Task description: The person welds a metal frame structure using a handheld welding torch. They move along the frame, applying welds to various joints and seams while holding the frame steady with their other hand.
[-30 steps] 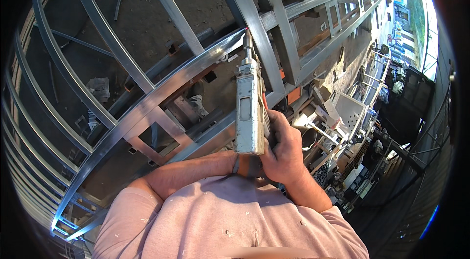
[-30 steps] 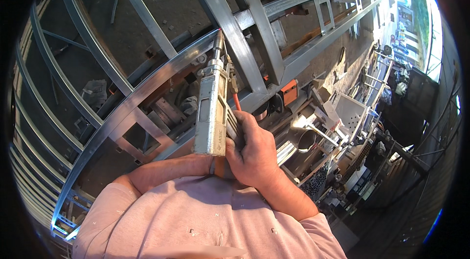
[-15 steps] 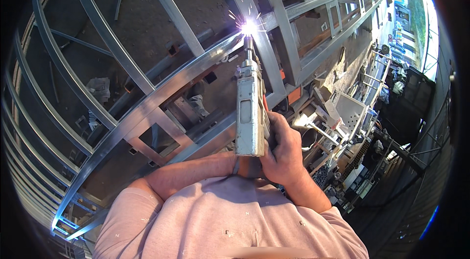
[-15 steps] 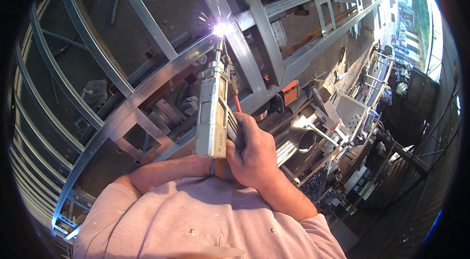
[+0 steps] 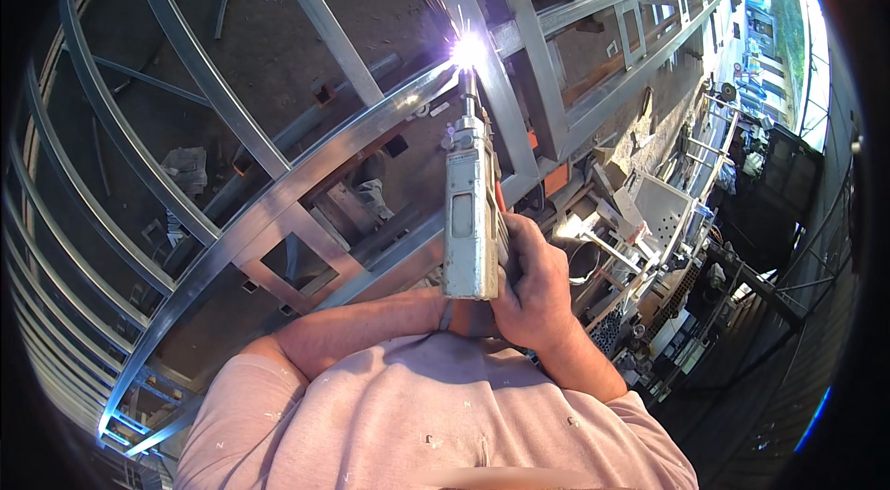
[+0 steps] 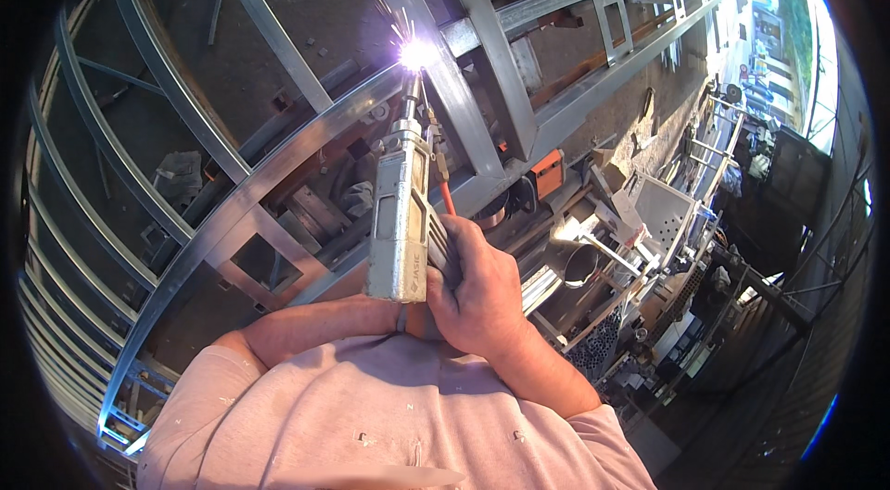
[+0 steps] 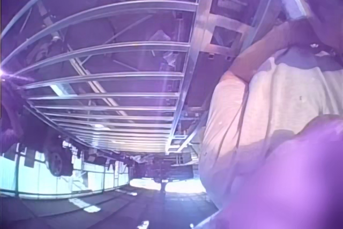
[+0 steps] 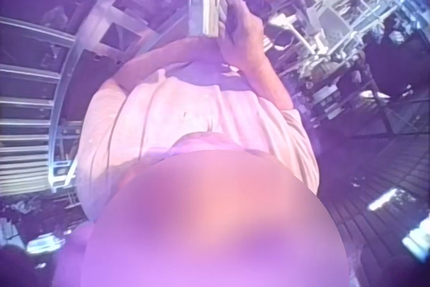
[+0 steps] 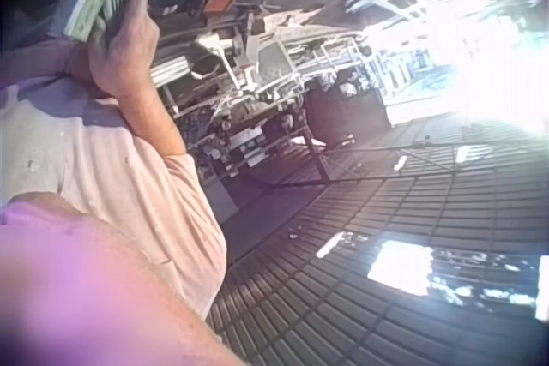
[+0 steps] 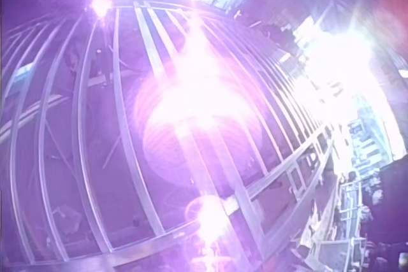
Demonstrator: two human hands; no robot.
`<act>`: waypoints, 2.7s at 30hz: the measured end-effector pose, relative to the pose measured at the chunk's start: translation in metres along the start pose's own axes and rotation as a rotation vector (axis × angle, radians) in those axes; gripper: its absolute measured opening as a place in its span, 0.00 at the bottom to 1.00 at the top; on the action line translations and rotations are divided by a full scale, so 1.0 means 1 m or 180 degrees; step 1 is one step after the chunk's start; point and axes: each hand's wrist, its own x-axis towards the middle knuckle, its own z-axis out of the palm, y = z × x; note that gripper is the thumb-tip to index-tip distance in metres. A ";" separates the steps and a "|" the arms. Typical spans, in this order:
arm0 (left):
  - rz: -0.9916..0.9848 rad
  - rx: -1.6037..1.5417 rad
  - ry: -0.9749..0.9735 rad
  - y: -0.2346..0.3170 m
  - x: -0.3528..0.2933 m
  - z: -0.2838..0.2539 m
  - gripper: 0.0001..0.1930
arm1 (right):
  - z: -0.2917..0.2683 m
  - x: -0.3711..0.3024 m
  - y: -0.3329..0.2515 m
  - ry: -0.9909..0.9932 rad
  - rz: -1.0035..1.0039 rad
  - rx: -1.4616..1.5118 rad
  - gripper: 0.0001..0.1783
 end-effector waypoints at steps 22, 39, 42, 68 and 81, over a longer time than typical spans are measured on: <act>0.0103 0.0262 0.0029 0.001 0.000 0.004 0.12 | 0.003 -0.004 0.002 0.0026 0.0131 -0.0016 0.27; 0.0463 0.3678 -0.0080 0.005 0.004 0.018 0.12 | -0.005 -0.026 0.017 0.0124 -0.0007 0.0508 0.30; 0.0344 0.5452 -0.0342 0.011 0.016 0.033 0.16 | -0.010 -0.049 0.020 0.0210 -0.0009 0.0897 0.33; 0.3100 0.7004 0.8200 0.105 -0.389 0.163 0.22 | -0.483 -0.052 -0.133 0.1465 -0.0035 -0.0129 0.14; 0.2792 0.5006 0.9770 0.116 -0.408 0.124 0.26 | -0.240 0.220 -0.226 -0.1590 -0.0645 -0.2267 0.31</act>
